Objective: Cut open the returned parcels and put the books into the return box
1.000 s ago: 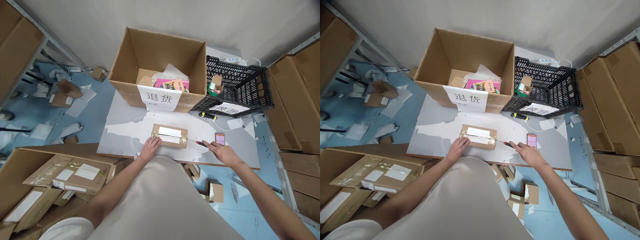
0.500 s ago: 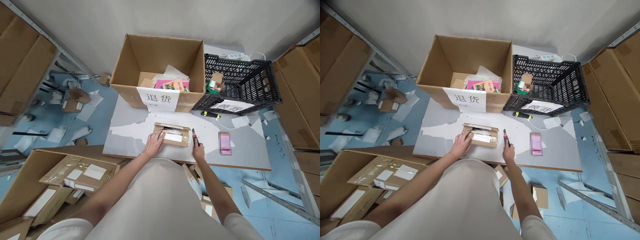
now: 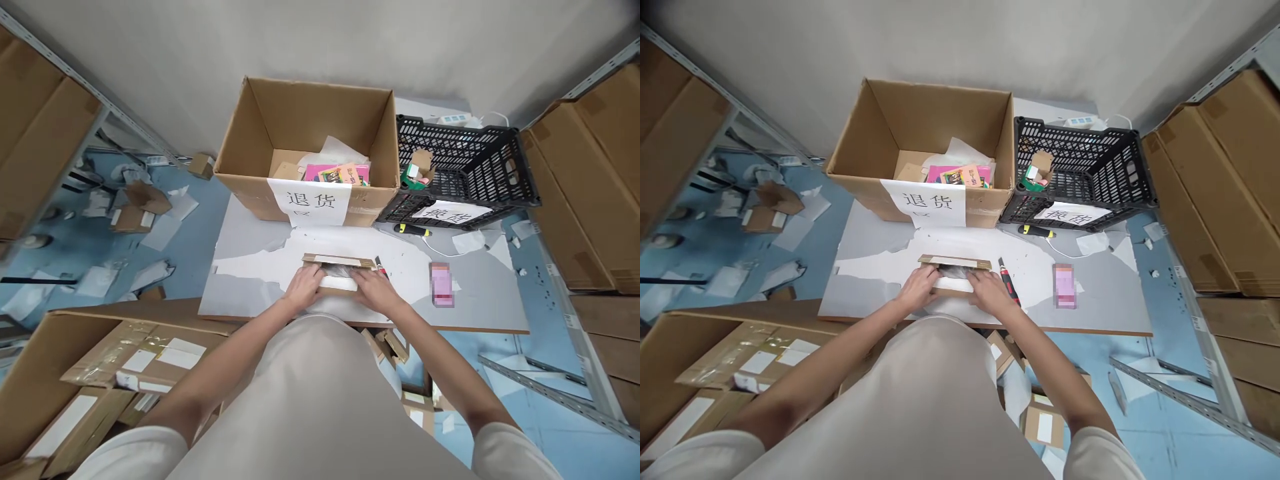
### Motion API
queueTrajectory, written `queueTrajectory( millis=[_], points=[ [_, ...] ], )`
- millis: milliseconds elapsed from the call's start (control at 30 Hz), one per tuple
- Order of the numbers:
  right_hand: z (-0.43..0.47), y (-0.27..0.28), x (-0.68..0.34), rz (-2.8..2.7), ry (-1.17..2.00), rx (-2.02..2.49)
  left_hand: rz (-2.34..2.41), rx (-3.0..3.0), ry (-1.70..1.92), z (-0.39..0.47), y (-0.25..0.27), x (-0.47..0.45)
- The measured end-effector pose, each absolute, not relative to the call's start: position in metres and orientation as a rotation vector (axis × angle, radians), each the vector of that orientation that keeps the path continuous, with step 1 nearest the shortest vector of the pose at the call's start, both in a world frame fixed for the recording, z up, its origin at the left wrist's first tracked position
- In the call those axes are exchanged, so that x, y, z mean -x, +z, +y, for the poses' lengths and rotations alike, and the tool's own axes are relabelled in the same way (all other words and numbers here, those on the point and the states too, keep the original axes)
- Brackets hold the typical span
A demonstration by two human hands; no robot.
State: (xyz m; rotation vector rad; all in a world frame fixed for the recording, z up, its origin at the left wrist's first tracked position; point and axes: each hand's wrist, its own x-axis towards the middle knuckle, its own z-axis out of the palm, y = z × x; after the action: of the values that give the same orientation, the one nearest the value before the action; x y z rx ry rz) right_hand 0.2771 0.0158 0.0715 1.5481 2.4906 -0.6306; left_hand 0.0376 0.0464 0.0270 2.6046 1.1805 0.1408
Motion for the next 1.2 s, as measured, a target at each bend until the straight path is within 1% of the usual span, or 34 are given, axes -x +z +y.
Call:
queueTrajectory(
  millis=[100, 200, 333, 467, 533, 600, 733, 867, 967, 1067, 1200],
  points=[
    [0.023, 0.068, -0.266, 2.265, -0.587, -1.565, 1.16, -2.645, 0.094, 0.052, 0.027, -0.038],
    [0.02, 0.066, -0.265, 2.215, -0.56, -1.589, 1.134, -2.763, 0.101, 0.058, 0.031, -0.036],
    [0.002, 0.058, -0.269, 2.377, -0.405, -1.548, 0.989, -2.916, 0.159, 0.051, 0.029, -0.024],
    [-0.017, 0.038, -0.276, 2.571, -0.268, -1.531, 0.787, -2.909, 0.285, 0.034, 0.015, -0.012],
    [-0.021, 0.032, -0.28, 2.624, -0.303, -1.493, 0.725, -2.871, 0.269, 0.032, 0.012, -0.011],
    [-0.017, 0.035, -0.281, 2.664, -0.383, -1.407, 0.669, -2.843, 0.175, 0.037, 0.015, -0.014],
    [0.011, 0.058, -0.277, 2.648, -0.48, -1.21, 0.606, -2.81, 0.028, 0.059, 0.037, -0.024],
    [0.043, 0.084, -0.276, 2.583, -0.448, -1.132, 0.674, -2.793, 0.015, 0.083, 0.058, -0.03],
    [0.053, 0.095, -0.283, 2.473, -0.381, -1.266, 0.842, -2.752, -0.055, 0.092, 0.067, -0.032],
    [0.051, 0.095, -0.288, 2.287, -0.291, -1.491, 1.139, -2.773, -0.075, 0.089, 0.07, -0.036],
    [0.045, 0.086, -0.28, 2.244, -0.209, -1.527, 1.352, -2.764, -0.152, 0.08, 0.066, -0.041]
  ],
)
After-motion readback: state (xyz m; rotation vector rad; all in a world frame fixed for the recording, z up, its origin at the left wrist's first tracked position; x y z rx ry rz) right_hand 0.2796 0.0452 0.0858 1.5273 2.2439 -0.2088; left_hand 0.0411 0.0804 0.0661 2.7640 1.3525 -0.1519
